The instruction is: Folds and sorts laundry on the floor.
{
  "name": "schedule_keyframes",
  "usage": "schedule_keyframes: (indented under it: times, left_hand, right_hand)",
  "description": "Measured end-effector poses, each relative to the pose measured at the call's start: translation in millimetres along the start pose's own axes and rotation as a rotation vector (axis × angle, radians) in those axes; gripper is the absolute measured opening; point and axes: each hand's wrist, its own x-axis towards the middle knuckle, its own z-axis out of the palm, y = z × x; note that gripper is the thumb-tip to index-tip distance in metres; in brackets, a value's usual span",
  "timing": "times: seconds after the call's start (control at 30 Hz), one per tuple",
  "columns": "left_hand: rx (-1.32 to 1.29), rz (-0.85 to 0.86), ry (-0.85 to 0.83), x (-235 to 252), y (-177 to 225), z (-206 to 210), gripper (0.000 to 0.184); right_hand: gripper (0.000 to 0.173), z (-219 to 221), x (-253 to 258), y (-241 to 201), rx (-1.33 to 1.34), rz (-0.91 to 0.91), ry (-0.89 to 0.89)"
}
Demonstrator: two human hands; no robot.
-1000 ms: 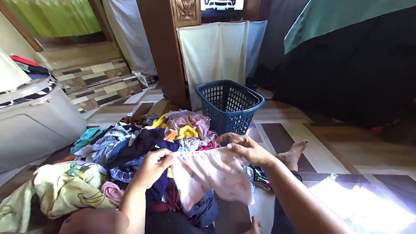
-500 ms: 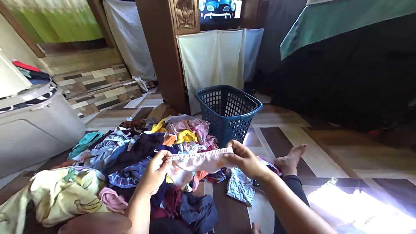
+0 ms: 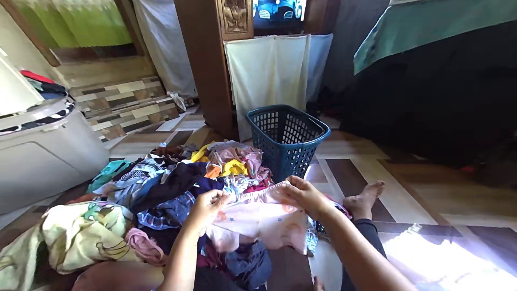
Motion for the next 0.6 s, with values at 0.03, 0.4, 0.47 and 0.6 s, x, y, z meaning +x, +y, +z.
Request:
schedule_keyframes:
  times: [0.03,0.4,0.47,0.6]
  left_hand:
    - [0.004,-0.021,0.027,1.5,-0.9,3.0,0.012]
    - [-0.185,0.066,0.079,4.9,-27.1,105.0,0.041]
    - [-0.085,0.064,0.041,8.3,-32.1,108.9,0.030]
    - [-0.049,0.084,0.000,11.9,-40.4,114.9,0.028]
  right_hand:
    - [0.010,3.0,1.8,3.7,-0.010,0.013,0.036]
    - [0.056,37.8,-6.4,23.3,-0.273,-0.176,-0.257]
    - [0.060,21.3,-17.8,26.8,-0.300,-0.141,-0.356]
    - [0.031,-50.7,-86.5,26.4,-0.653,0.146,-0.434]
